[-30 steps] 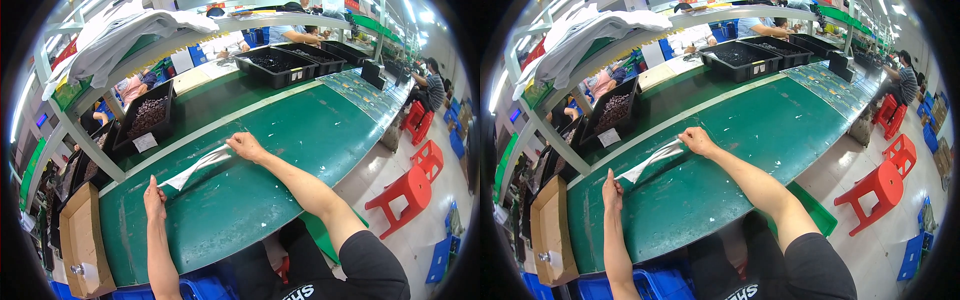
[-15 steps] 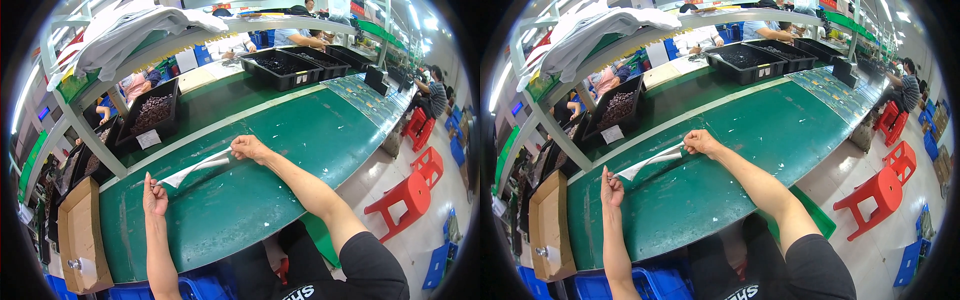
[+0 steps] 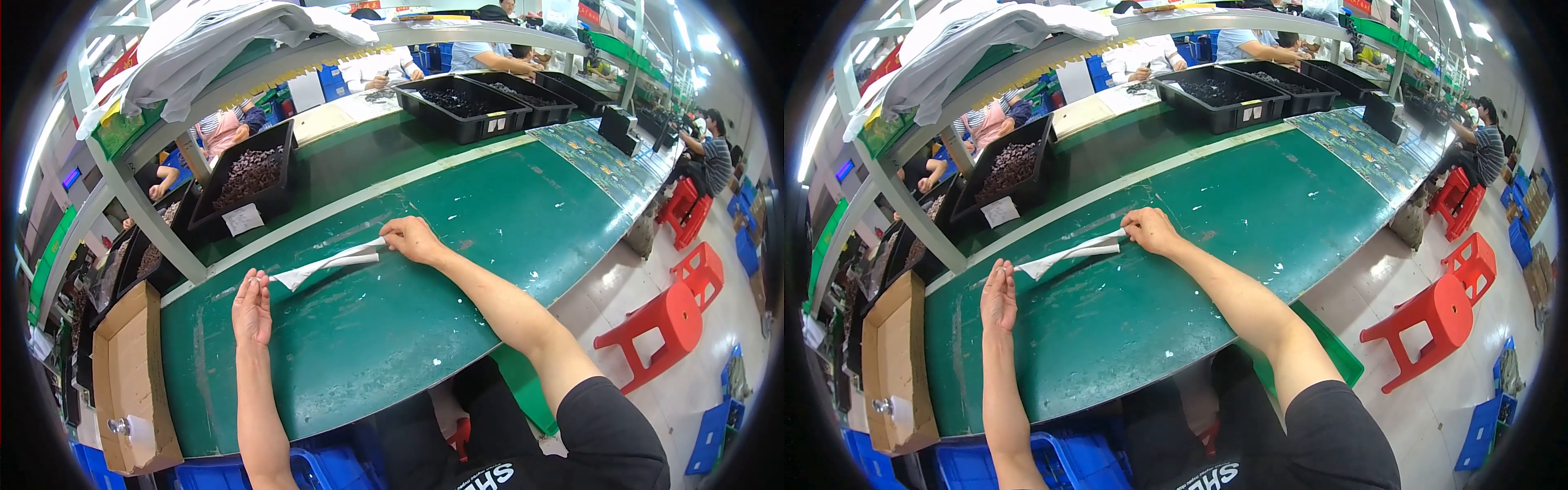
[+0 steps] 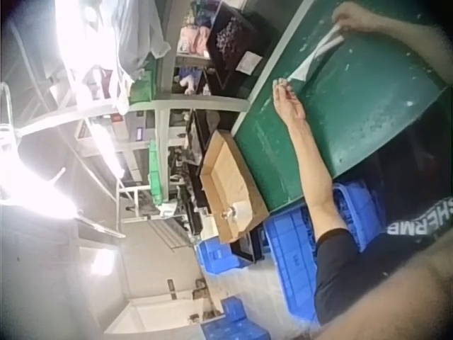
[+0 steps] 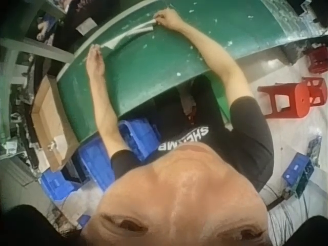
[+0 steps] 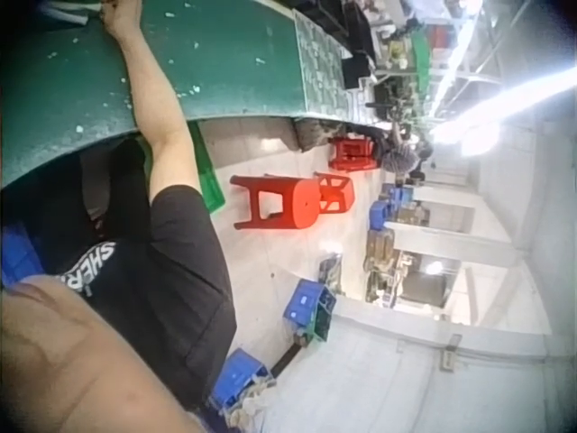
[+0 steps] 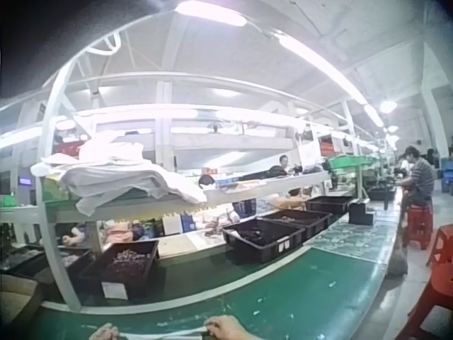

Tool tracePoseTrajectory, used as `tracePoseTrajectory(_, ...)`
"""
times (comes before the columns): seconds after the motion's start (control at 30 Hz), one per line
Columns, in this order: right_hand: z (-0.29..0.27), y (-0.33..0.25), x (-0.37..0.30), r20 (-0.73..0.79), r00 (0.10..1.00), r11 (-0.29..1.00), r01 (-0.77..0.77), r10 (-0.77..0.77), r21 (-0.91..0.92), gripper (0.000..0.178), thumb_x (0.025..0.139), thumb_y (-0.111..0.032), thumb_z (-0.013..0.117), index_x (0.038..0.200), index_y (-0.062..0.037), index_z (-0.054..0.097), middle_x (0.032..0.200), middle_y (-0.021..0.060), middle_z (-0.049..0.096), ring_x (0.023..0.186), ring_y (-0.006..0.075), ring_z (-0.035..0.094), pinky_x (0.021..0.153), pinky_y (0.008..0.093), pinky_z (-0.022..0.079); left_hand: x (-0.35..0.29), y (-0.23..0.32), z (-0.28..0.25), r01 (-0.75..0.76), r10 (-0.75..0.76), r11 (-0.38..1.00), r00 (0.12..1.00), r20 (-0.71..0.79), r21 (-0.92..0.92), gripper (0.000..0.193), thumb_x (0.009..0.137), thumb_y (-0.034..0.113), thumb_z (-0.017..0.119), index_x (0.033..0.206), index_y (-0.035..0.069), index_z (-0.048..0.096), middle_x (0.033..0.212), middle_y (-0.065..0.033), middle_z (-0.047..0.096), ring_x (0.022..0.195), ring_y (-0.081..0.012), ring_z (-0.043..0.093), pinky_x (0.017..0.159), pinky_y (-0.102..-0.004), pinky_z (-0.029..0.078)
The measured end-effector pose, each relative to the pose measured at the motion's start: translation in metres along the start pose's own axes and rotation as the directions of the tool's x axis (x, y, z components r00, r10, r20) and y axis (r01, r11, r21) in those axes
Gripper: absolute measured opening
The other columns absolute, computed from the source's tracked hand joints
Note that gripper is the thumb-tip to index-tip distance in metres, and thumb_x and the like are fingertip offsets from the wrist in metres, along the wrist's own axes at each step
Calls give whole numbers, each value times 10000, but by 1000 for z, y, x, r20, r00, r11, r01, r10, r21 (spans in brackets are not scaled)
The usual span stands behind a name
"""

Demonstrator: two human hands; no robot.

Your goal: The person folds and twists a piece of cloth into a long strip on the work table by hand. They then stand up, walk across the workshop floor, and approach coworkers standing near another table.

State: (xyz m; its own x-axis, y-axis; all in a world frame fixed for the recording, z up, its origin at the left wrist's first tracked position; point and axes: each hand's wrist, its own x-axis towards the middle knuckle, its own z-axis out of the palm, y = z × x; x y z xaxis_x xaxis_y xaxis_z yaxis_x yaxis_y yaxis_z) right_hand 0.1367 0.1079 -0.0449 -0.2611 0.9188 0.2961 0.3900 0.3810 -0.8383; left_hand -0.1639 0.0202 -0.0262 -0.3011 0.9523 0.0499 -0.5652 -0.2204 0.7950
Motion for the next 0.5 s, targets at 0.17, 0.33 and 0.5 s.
tracePoseTrajectory(0.17,-3,2,-1,-117,979,946,125,-167,-300,132,724,-128,534,807,-80,625,755,107,604,711,270,572,661,341,449,-6,3,8,-44,71,937,995,-67,346,264,772,168,597,981,14,548,819,-43,593,648,-75,557,548,-156,435)
tracePoseTrajectory(0.33,-5,-3,-1,-149,983,954,57,-105,-295,128,732,-153,537,792,-79,622,749,102,600,739,285,564,660,364,443,-2,1,4,-34,118,886,981,-154,463,214,751,250,626,822,56,568,707,-7,564,558,-49,470,497,-166,364)
tracePoseTrajectory(0.5,-5,-9,-3,-153,979,935,75,-135,-347,133,742,-164,529,790,-70,610,786,102,596,762,296,557,666,381,438,-3,0,5,-31,129,876,977,-171,481,230,766,287,605,694,93,506,603,25,482,517,-47,389,484,-176,336)
